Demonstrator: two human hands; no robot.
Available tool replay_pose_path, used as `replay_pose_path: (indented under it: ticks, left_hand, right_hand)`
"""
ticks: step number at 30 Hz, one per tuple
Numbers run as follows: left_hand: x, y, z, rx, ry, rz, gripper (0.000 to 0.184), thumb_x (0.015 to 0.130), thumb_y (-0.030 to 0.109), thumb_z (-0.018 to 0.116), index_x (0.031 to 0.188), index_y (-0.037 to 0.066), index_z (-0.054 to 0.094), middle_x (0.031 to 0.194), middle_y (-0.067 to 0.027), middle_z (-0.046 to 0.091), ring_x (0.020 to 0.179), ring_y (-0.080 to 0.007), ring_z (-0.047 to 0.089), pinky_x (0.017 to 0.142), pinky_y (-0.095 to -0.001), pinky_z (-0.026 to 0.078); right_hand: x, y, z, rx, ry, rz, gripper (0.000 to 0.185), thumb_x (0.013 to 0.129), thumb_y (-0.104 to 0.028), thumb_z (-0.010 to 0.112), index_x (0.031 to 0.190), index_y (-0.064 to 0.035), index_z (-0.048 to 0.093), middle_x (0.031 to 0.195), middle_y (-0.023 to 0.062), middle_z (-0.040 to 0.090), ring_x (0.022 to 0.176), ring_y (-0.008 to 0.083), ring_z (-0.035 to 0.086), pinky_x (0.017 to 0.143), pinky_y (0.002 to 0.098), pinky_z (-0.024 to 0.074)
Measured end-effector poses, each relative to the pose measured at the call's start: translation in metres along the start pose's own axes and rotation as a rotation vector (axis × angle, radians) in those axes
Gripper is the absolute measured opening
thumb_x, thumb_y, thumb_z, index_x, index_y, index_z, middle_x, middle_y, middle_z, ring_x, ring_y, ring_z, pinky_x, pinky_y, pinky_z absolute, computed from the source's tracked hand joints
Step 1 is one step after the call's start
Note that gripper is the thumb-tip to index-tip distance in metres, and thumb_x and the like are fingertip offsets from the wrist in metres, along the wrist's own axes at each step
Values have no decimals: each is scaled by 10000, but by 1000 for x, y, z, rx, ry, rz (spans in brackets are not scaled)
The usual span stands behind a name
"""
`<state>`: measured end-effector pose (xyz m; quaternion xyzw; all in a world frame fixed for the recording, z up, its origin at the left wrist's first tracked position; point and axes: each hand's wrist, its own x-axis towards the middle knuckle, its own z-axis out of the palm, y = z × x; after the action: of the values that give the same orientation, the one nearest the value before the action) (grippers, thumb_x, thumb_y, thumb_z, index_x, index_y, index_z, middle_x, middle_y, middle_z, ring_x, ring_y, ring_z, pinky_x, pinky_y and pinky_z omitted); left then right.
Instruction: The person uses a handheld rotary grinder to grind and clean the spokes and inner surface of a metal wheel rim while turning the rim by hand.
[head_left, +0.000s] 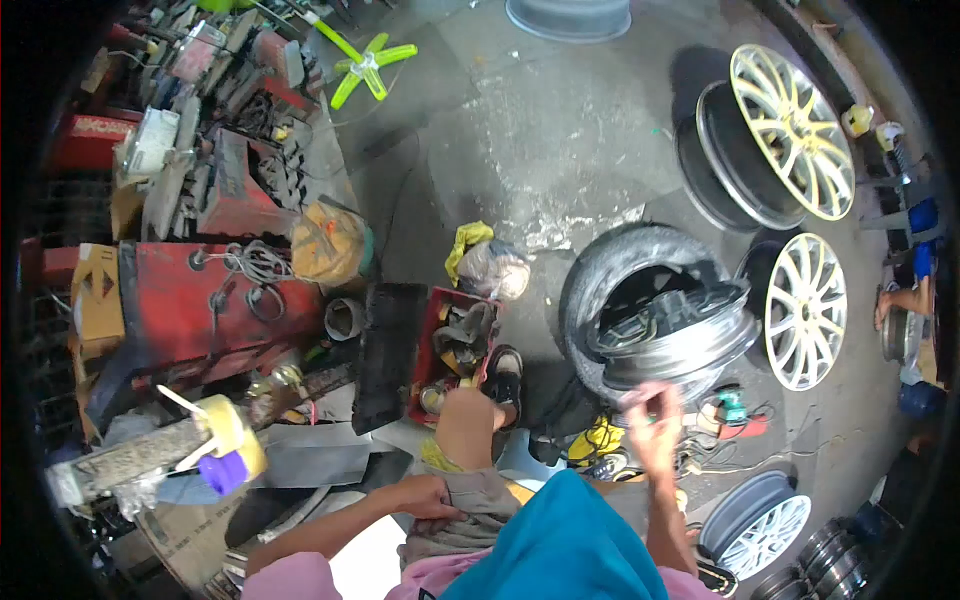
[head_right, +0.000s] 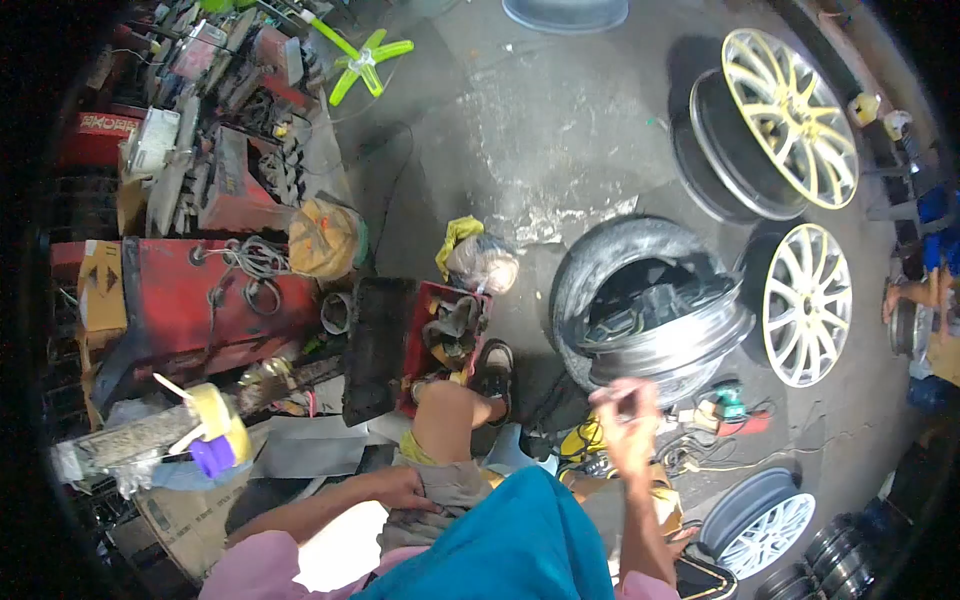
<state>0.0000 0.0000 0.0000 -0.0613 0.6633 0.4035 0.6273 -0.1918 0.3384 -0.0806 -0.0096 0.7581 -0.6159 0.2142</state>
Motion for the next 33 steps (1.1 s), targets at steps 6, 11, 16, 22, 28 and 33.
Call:
replay_pose_path:
  ticks: [6,11,16,22,28,33]
  left_hand:
    - [-70,43,-13,28,-4,-11,692,804,719,704,771,33,780,725,-143,722,705,-289,695,714,-408,536]
    - [-82,38,-14,-14,195,-30,654,804,726,685,810,83,803,759,-132,744,771,-284,732,752,-402,553]
    - [-84,13,-19,-56,221,-23,616,825,707,674,875,109,810,760,-104,750,742,-272,727,730,-403,552]
    - [-99,2,-22,-178,381,0,571,841,657,681,865,99,794,762,-121,742,720,-287,719,707,-424,541]
    - [-118,-1,-30,-314,563,-30,547,861,612,678,833,71,758,775,-186,713,705,-342,695,694,-454,521]
    - [-113,-38,-5,-258,782,19,523,890,577,675,846,63,762,770,-180,717,655,-308,677,650,-418,522]
  right_hand:
    - [-31,-197,35,-320,-355,30,343,804,-156,841,1057,-55,632,938,112,611,761,212,624,696,346,529]
    - [-28,-202,19,-541,-187,27,354,802,-159,815,1075,-24,633,995,173,668,841,325,669,754,434,550]
    - [-48,-189,-15,-729,-6,184,318,807,-216,794,1027,-39,648,926,169,710,840,326,702,775,442,555]
    - [-70,-217,34,-665,-92,314,357,814,-286,795,1034,-31,674,964,159,720,901,333,705,816,443,553]
    - [-52,-233,88,-578,-282,279,414,813,-317,768,1074,-12,669,987,204,721,946,380,699,847,465,546]
    - [3,-224,100,-597,-300,152,383,813,-294,758,1045,-3,667,967,213,711,935,382,694,835,462,546]
